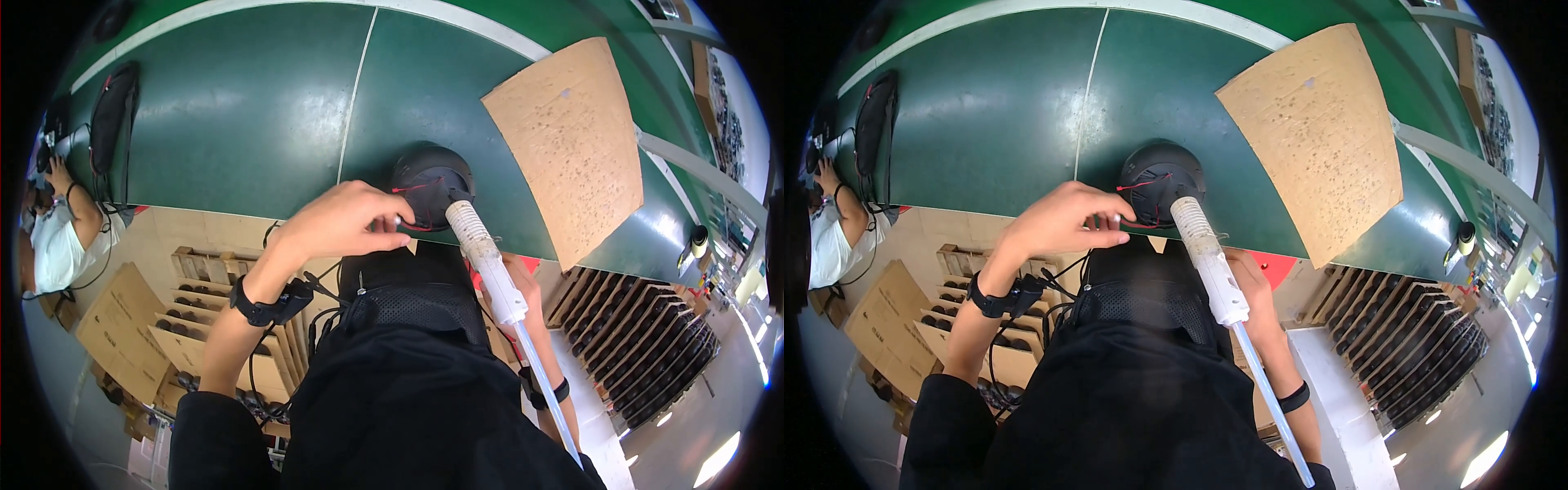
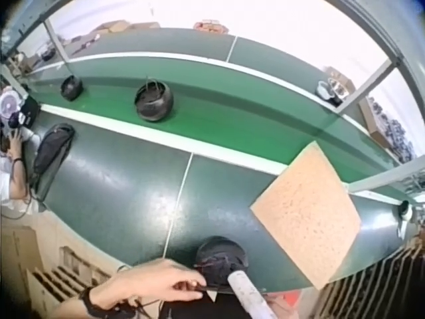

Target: The person uses a glue gun to apply glue to the interior of black plastic housings, presses red wires into the glue, and then carries the finished housings to a large cardboard box.

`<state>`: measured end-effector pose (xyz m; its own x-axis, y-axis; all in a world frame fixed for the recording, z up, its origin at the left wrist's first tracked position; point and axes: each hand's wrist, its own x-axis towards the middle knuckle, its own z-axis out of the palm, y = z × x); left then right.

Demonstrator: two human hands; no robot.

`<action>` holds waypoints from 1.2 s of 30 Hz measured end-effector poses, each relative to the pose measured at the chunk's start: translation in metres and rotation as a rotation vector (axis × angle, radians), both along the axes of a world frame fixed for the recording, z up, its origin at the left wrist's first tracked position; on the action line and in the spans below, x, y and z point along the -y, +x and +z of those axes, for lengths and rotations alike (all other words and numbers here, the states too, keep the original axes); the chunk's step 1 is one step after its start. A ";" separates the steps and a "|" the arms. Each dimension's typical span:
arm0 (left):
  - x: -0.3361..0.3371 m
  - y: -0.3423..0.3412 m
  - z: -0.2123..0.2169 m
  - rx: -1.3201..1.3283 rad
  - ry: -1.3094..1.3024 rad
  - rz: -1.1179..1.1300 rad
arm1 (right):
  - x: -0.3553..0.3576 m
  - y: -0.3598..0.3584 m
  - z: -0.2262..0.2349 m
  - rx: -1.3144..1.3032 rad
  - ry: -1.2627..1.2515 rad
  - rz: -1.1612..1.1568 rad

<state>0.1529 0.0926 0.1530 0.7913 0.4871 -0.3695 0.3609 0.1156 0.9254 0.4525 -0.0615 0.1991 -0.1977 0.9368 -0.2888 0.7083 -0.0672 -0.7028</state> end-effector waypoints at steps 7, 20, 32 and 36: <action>-0.015 0.020 -0.021 0.048 0.031 0.244 | 0.006 0.007 0.004 -0.003 -0.104 0.106; -0.032 0.057 -0.037 0.092 -0.039 0.364 | -0.003 -0.004 0.011 0.033 -0.042 0.143; -0.033 0.056 -0.035 0.082 -0.072 0.372 | -0.003 -0.008 0.010 0.072 -0.046 0.163; -0.036 0.057 -0.038 0.086 -0.049 0.378 | -0.001 -0.001 0.007 0.104 -0.100 0.184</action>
